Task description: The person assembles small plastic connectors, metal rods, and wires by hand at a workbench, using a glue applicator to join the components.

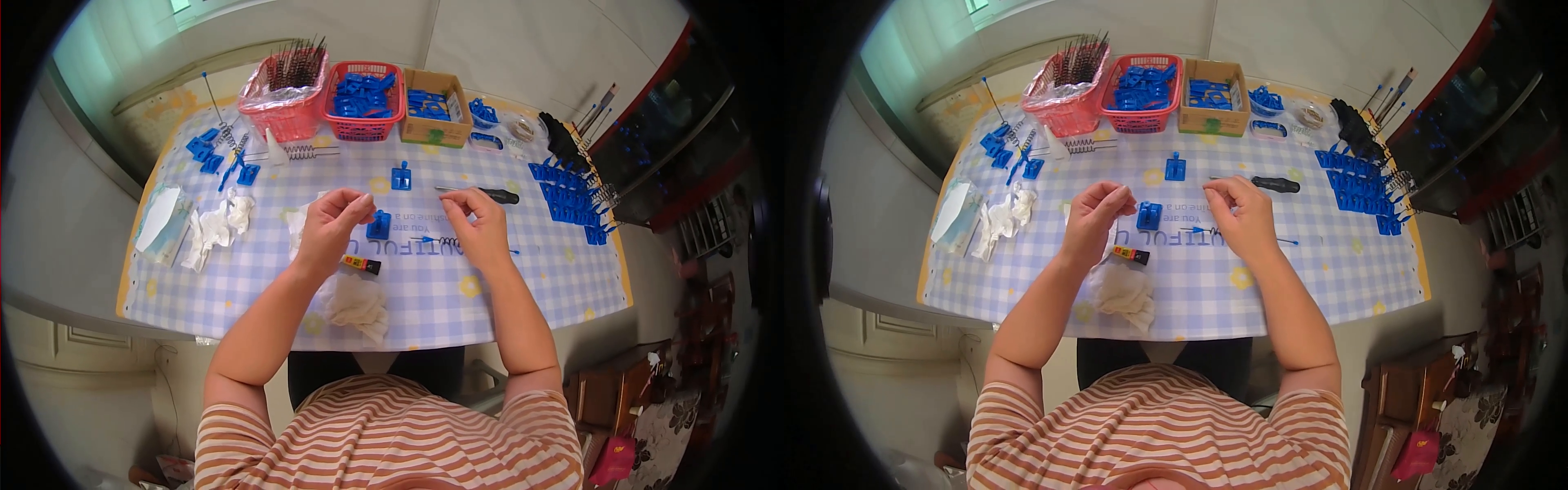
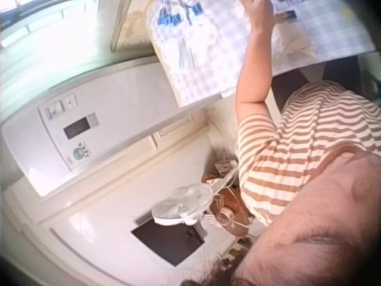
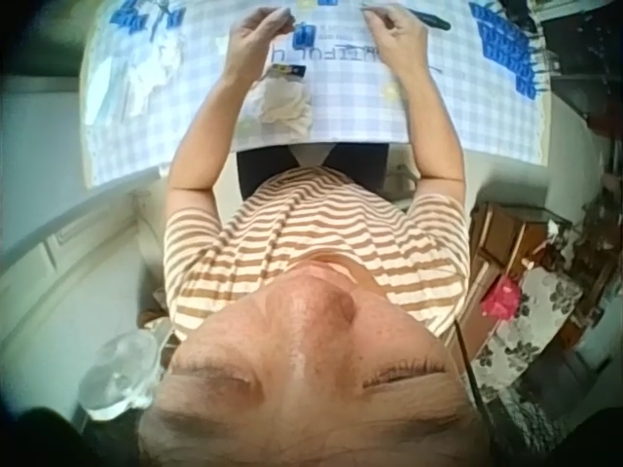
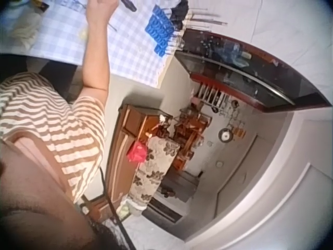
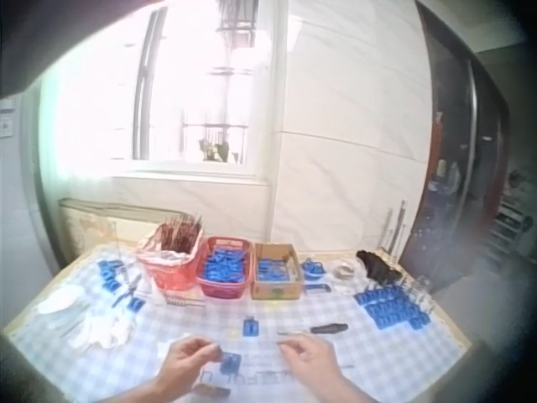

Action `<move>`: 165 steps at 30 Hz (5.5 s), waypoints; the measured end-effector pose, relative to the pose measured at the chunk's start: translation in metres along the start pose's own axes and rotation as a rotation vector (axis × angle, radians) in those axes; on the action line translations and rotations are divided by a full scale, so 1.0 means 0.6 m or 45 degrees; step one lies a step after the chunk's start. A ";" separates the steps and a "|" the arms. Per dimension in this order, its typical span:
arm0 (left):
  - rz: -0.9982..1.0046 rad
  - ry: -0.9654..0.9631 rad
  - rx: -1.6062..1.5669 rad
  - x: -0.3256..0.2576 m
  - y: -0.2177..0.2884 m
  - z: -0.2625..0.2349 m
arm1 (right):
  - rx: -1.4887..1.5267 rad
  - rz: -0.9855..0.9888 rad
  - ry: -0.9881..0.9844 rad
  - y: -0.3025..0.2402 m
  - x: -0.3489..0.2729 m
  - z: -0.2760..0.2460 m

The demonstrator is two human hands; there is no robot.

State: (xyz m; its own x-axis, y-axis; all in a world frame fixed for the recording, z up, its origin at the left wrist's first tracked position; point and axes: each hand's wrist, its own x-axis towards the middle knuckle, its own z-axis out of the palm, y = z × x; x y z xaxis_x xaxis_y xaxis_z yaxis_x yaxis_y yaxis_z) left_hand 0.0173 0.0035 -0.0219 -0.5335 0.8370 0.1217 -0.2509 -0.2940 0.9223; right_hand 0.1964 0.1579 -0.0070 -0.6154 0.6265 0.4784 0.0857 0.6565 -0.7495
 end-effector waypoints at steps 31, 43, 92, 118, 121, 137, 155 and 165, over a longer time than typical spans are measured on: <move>0.046 -0.100 0.068 0.002 -0.010 0.000 | -0.038 -0.027 -0.018 0.014 0.001 0.001; 0.096 -0.077 -0.042 0.001 -0.011 -0.005 | -0.033 -0.048 -0.071 0.008 -0.005 0.005; 0.241 -0.036 1.090 0.024 0.020 -0.038 | -0.100 -0.034 -0.166 0.000 -0.003 0.002; 0.657 -0.117 2.059 -0.242 -0.003 -0.012 | -0.468 -1.097 -0.532 -0.073 -0.160 0.095; 0.679 -0.160 2.053 -0.243 -0.004 -0.012 | -0.408 -1.043 -0.579 -0.072 -0.155 0.079; 0.826 -0.027 1.738 -0.211 -0.006 0.006 | -0.445 -0.889 -0.489 -0.092 -0.155 0.052; 0.777 -0.108 1.958 -0.225 -0.031 0.000 | -0.282 -0.501 -0.577 -0.073 -0.175 0.075; 0.910 -0.135 1.913 -0.211 -0.011 -0.008 | -0.355 -0.618 -0.488 -0.070 -0.162 0.065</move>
State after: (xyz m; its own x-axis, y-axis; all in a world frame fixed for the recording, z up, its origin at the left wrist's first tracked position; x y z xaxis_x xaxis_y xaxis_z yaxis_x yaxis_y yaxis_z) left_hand 0.0827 -0.1025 -0.0451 -0.1218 0.7826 0.6105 0.9846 0.0173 0.1741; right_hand 0.2223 0.0533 -0.0399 -0.8650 0.0737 0.4964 -0.1034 0.9418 -0.3200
